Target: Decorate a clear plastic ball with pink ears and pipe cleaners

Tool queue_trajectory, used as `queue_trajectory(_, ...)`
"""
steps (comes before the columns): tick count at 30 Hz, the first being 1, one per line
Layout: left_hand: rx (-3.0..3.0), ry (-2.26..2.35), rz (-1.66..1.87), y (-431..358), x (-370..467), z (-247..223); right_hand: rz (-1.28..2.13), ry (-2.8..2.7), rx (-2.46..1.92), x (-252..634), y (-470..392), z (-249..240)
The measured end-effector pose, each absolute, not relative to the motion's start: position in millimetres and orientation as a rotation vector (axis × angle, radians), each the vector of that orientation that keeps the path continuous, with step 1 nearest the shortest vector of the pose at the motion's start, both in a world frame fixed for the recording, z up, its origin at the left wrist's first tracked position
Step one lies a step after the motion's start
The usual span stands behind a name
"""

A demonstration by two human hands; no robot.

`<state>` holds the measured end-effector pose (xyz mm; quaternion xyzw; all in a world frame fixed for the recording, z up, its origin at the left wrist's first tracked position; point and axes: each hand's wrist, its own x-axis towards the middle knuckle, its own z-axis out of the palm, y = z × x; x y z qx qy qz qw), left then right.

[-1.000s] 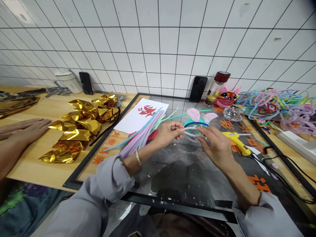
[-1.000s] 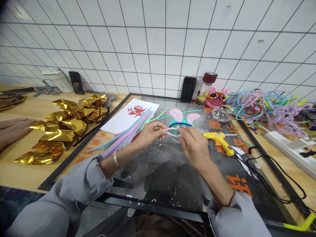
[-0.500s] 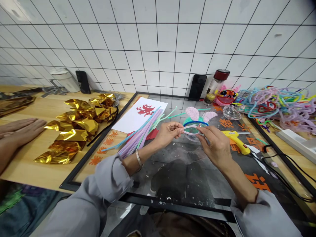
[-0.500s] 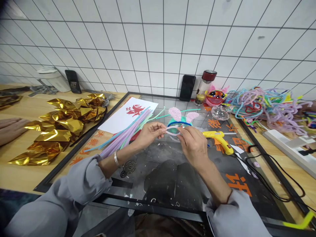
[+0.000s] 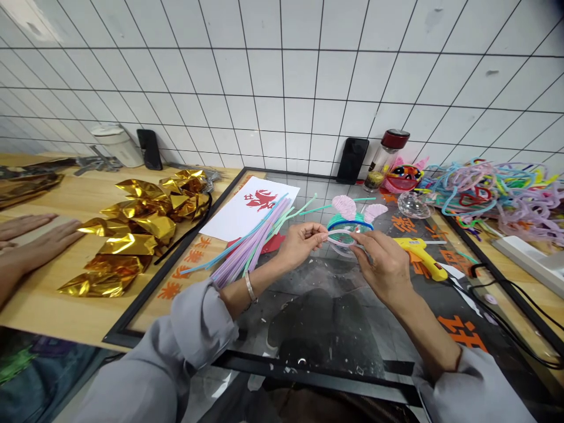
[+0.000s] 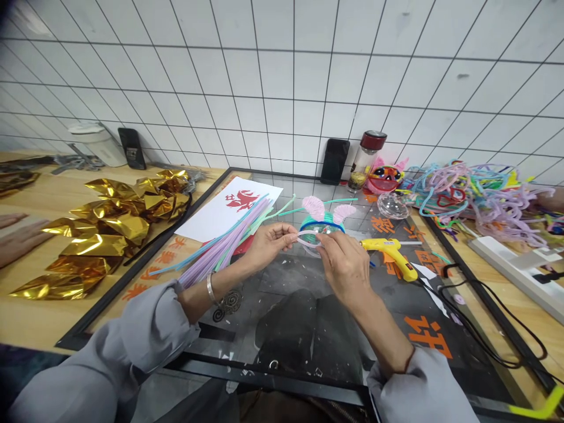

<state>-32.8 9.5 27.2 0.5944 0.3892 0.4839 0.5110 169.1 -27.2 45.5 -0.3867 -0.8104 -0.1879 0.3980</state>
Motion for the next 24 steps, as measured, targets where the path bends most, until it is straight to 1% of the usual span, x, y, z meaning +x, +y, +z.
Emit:
queue_trajectory(4,1.427,0.936,1.17,9.8,-32.9,23.9,-0.513,-2.061,-0.98,169.2,-26.1,46.1)
queue_trajectory(24,1.386,0.933,1.184,7.7,-28.2,26.9,-0.444,-2.058,-1.018,171.0,-27.1,45.0)
